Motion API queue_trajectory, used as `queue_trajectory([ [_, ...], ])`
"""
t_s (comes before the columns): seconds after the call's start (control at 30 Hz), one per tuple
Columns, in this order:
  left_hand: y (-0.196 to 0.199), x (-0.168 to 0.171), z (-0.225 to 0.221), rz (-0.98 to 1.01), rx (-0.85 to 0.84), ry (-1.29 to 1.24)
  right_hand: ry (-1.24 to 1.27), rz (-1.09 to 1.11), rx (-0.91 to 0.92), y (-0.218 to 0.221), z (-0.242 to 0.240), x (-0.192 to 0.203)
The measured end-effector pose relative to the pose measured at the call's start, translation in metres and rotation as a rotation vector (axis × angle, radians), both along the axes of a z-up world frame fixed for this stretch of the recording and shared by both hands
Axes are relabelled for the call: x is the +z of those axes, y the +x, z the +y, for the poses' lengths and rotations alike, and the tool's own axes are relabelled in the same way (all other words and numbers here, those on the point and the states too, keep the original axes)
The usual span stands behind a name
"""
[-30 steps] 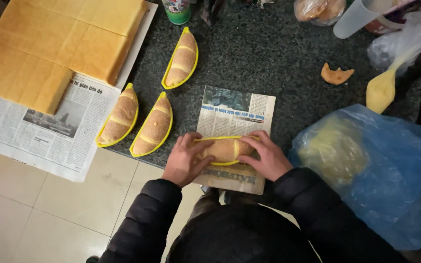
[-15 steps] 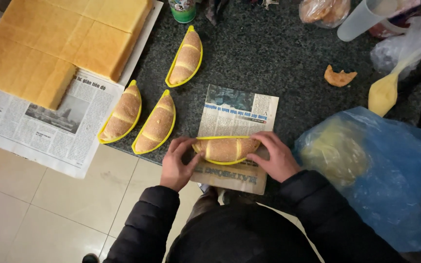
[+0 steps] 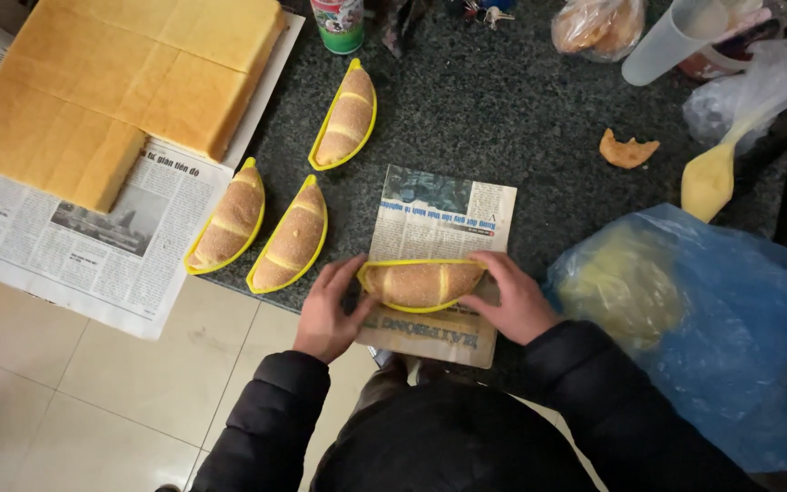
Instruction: Wrap pastries in newspaper and place them into a plastic bag
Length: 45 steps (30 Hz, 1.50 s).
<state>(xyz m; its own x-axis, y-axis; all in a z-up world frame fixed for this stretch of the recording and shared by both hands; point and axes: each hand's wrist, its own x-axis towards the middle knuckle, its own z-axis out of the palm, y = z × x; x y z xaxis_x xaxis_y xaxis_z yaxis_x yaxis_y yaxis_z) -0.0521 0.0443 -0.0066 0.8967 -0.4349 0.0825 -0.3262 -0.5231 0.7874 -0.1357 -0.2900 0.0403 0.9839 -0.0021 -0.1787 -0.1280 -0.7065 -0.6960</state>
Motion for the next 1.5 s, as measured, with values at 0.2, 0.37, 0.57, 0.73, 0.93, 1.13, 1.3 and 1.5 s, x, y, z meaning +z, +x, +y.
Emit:
queue_trajectory([
  [0.2, 0.002, 0.055, -0.045, -0.32, -0.377, 0.445, -0.054, 0.017, -0.05, 0.004, -0.007, -0.008],
  [0.37, 0.008, 0.005, -0.082, -0.405, -0.491, 0.583, -0.152, -0.298, -0.313, -0.001, -0.035, -0.074],
  [0.57, 0.045, 0.059, -0.076, -0.17, -0.425, 0.507, -0.119, -0.194, -0.467, -0.007, -0.048, -0.071],
  [0.73, 0.14, 0.13, -0.041, -0.125, -0.251, 0.351, -0.008, -0.172, -0.535, -0.013, -0.04, -0.047],
  [0.93, 0.261, 0.088, 0.004, -0.167, 0.222, 0.366, 0.188, -0.199, -0.602, -0.02, -0.031, -0.052],
  [1.13, 0.322, 0.022, 0.004, -0.138, 0.248, 0.502, 0.05, -0.132, -0.544, -0.037, -0.018, -0.044],
  [1.3, 0.311, 0.014, 0.005, 0.042, 0.299, 0.521, 0.016, -0.184, -0.497, -0.046, -0.006, -0.055],
  [1.5, 0.288, 0.029, 0.023, -0.33, 0.28, 0.427, 0.034, -0.132, -0.575, -0.057, -0.001, -0.07],
])
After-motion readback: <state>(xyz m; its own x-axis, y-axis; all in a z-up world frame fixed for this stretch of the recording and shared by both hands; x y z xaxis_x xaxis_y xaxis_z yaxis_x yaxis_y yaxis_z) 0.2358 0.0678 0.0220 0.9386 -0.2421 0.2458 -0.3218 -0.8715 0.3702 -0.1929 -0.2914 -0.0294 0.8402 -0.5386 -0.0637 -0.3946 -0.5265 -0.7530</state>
